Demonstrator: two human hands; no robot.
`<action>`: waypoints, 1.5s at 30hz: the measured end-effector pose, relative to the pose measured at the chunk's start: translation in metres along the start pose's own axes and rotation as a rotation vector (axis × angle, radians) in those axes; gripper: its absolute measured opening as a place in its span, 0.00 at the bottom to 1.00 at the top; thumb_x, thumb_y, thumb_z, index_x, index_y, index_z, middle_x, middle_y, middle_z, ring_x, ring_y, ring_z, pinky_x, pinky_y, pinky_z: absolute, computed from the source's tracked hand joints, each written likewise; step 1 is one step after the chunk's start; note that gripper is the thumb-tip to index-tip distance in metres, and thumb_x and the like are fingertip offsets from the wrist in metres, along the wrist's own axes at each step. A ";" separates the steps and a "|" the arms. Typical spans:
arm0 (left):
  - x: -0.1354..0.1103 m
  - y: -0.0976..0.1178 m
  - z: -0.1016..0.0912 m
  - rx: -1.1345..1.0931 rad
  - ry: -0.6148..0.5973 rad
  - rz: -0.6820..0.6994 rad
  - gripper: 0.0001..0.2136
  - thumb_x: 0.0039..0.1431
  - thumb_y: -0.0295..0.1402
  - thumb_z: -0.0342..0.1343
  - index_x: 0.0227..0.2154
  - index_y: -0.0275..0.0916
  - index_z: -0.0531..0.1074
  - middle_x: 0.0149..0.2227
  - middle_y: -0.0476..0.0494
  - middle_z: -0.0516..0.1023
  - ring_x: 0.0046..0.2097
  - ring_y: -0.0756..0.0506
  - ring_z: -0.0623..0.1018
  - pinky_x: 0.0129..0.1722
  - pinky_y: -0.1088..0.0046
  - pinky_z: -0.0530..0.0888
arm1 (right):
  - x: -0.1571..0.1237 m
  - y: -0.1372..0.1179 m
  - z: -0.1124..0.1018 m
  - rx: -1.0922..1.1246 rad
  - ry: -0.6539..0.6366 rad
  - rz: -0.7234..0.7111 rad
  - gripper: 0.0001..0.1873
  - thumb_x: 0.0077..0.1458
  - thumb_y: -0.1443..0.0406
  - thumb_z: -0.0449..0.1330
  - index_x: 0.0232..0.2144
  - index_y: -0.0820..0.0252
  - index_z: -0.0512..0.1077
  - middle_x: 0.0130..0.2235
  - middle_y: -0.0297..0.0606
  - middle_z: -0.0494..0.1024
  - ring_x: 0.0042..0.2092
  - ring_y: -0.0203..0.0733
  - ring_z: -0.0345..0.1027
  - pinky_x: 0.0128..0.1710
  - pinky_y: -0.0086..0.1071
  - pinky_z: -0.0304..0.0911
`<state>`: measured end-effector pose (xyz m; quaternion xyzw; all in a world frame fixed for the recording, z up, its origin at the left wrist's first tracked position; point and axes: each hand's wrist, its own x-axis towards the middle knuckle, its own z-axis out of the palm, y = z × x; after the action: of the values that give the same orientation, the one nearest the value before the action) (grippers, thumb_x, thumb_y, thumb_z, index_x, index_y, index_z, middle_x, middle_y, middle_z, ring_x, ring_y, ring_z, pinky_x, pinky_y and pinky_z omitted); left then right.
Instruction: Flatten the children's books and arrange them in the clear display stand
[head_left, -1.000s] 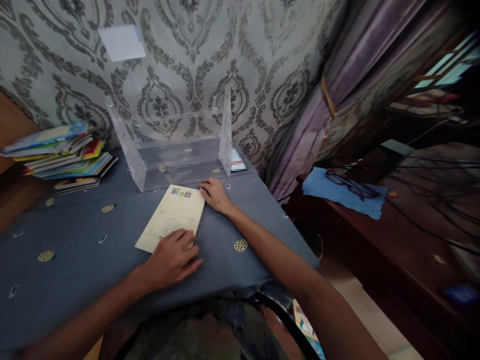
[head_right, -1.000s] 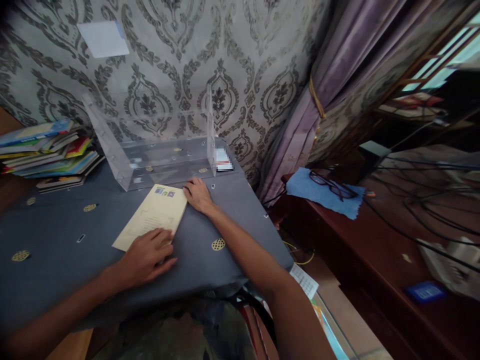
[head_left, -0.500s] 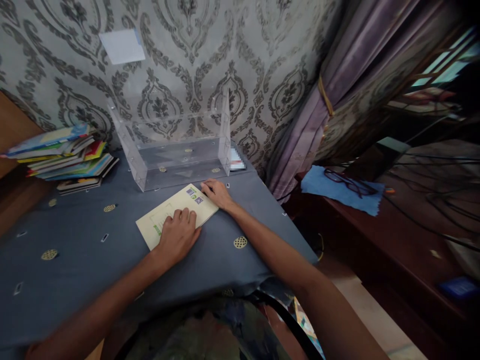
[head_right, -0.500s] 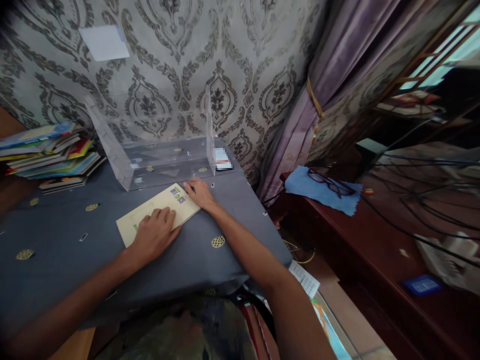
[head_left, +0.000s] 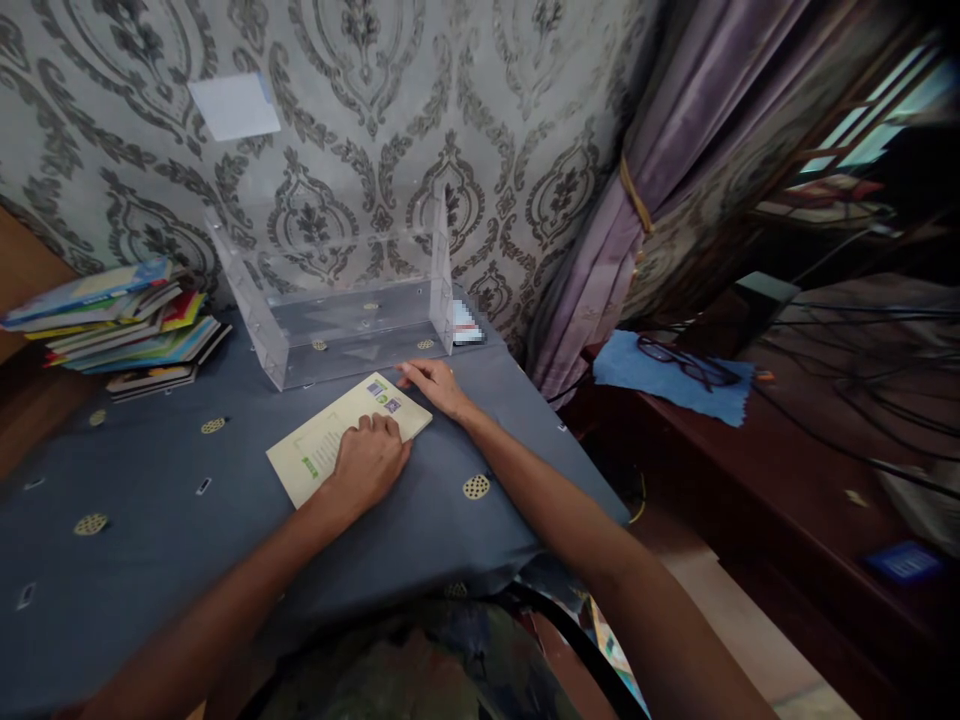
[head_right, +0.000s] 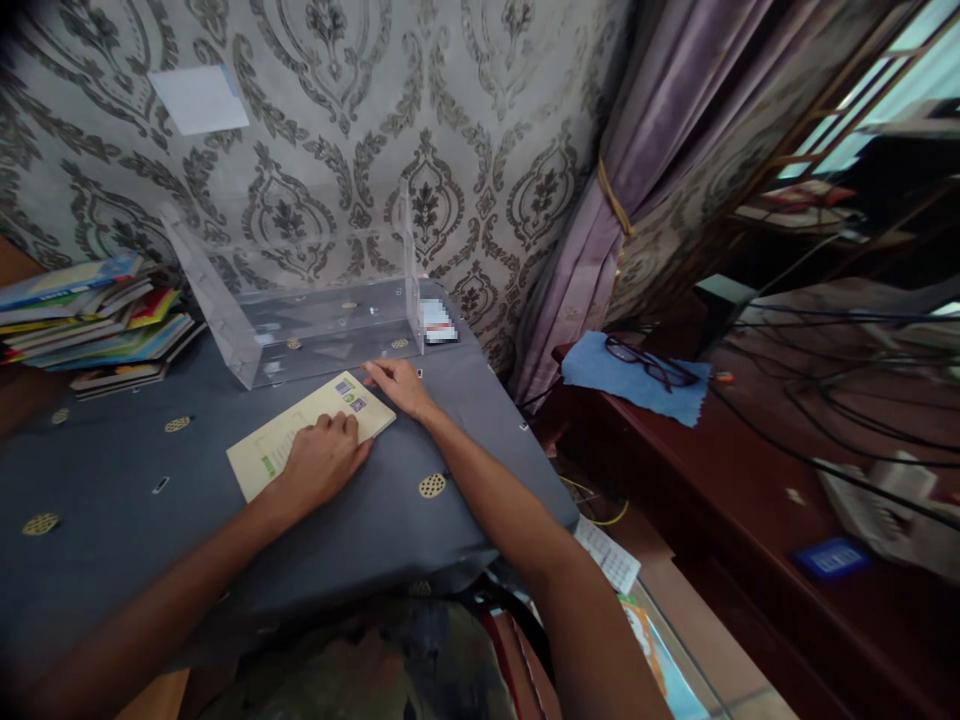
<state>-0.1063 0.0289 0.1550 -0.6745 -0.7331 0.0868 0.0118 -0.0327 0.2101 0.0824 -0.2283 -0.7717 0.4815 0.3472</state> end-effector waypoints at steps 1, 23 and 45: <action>0.000 0.000 0.000 0.001 0.002 0.000 0.20 0.69 0.37 0.41 0.47 0.26 0.71 0.46 0.26 0.76 0.49 0.34 0.75 0.42 0.59 0.74 | 0.000 -0.001 0.000 0.010 -0.003 -0.002 0.26 0.61 0.46 0.53 0.41 0.60 0.79 0.32 0.37 0.81 0.35 0.41 0.74 0.41 0.33 0.66; -0.001 -0.002 -0.001 0.010 -0.007 0.022 0.19 0.70 0.36 0.41 0.49 0.27 0.71 0.46 0.25 0.75 0.48 0.34 0.76 0.40 0.60 0.74 | -0.003 -0.003 0.000 -0.005 -0.021 0.037 0.24 0.61 0.49 0.54 0.38 0.62 0.80 0.33 0.38 0.83 0.37 0.42 0.75 0.41 0.32 0.66; 0.003 -0.018 -0.007 -0.035 0.048 0.041 0.19 0.70 0.33 0.37 0.38 0.35 0.75 0.38 0.34 0.81 0.39 0.36 0.81 0.36 0.62 0.72 | -0.028 -0.021 -0.013 0.085 0.001 0.074 0.34 0.59 0.40 0.50 0.41 0.61 0.79 0.37 0.42 0.84 0.42 0.45 0.76 0.50 0.38 0.66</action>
<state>-0.1230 0.0309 0.1642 -0.6915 -0.7199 0.0580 0.0157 -0.0050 0.1896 0.0961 -0.2421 -0.7413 0.5263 0.3389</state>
